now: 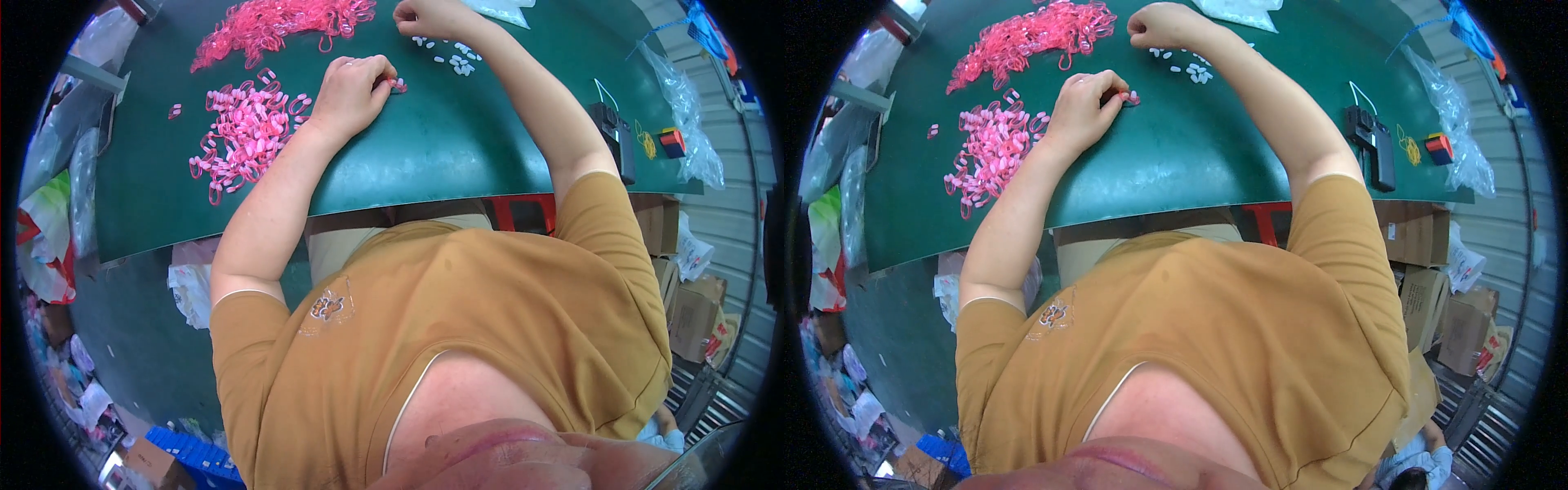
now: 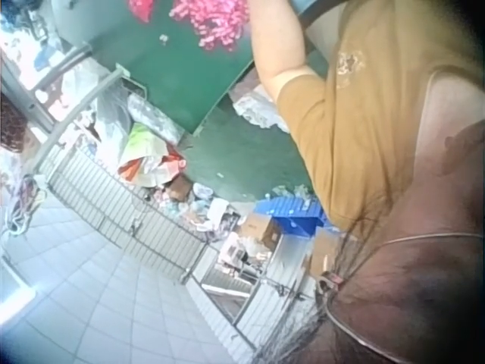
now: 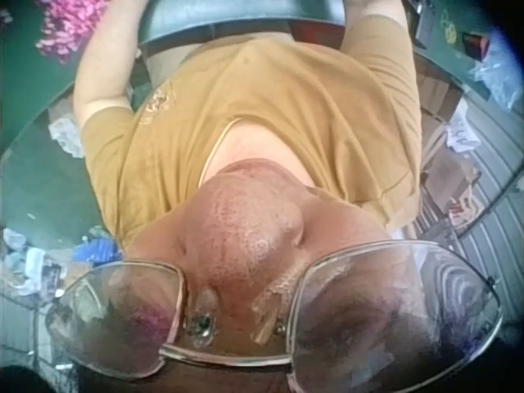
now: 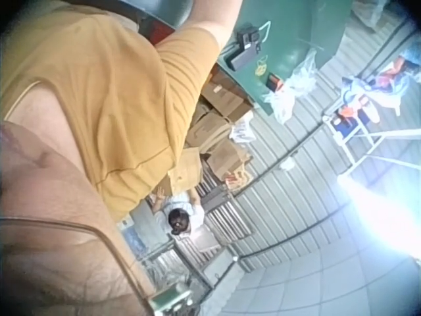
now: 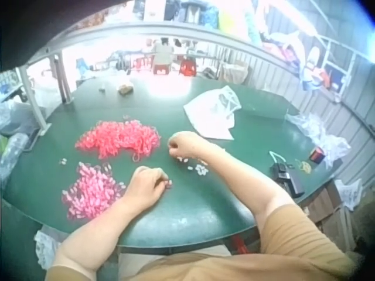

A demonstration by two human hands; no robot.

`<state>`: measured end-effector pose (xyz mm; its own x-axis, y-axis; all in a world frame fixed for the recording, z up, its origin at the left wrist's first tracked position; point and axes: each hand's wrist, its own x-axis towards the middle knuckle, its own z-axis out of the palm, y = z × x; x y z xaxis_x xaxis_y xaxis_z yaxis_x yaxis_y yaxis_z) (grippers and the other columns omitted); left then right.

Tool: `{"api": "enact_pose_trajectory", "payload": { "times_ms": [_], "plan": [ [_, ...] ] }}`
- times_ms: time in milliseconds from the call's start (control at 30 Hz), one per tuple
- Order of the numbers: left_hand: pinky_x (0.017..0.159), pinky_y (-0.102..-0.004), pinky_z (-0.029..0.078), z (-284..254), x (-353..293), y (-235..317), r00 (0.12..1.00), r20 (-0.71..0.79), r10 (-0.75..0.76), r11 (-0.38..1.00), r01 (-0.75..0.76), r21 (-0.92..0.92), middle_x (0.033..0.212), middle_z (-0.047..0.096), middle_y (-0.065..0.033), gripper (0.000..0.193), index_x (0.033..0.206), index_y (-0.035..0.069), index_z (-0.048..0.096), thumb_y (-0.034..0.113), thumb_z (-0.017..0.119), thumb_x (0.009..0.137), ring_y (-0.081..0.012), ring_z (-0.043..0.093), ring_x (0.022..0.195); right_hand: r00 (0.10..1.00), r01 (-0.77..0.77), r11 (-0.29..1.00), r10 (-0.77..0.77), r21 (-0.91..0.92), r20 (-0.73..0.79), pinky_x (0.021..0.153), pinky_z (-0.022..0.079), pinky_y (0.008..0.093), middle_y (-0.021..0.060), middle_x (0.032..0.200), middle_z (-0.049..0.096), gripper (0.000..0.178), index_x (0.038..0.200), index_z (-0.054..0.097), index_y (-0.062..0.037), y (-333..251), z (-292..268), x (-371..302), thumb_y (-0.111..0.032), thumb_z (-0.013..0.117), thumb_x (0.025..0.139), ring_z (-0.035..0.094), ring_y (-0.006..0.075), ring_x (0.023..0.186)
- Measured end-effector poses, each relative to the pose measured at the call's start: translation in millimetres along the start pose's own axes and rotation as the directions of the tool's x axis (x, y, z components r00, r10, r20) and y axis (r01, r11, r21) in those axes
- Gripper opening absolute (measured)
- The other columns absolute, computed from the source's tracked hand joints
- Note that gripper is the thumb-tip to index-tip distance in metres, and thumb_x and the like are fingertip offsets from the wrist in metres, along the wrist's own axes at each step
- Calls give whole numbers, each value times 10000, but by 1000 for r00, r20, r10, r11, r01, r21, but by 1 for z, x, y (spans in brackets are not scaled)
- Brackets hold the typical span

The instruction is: Assembling small pink and white plastic components by hand at a factory workbench.

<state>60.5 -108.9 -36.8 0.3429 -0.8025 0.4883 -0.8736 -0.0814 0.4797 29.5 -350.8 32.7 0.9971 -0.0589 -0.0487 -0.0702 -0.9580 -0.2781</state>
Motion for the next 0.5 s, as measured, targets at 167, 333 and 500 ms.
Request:
{"api": "enact_pose_trajectory", "payload": {
  "times_ms": [167, 333, 500],
  "plan": [
    [968, -460, 498, 3, 3, -1, 1000, -9, 23, 1000, -23, 12, 899, 760, -102, 55, 966, 79, 688, 115, 682, 924, -320, 721, 914, 995, 96, 961, -92, 259, -29, 822, 567, 334, 64, 950, 716, 188, 1018, 742, -48, -9, 32, -76, -212, 694, 938, 671, 179, 872],
    [890, -431, 523, 6, 4, -4, 998, -32, 46, 998, -44, 39, 851, 742, -77, 78, 979, 94, 720, 152, 736, 929, -291, 706, 851, 997, 30, 998, -33, 47, 67, 894, 578, 410, 83, 1086, 717, 221, 1119, 752, -77, -28, 36, -101, -216, 666, 971, 709, 300, 989],
    [894, -427, 523, 5, 4, -1, 1000, -4, 7, 999, -7, 51, 865, 742, -72, 83, 986, 99, 723, 166, 740, 939, -282, 705, 887, 983, 185, 973, -182, -134, 37, 901, 576, 426, 103, 1072, 688, 186, 1125, 770, -90, -33, 34, -97, -136, 649, 992, 704, 311, 1024]
  ]
}}
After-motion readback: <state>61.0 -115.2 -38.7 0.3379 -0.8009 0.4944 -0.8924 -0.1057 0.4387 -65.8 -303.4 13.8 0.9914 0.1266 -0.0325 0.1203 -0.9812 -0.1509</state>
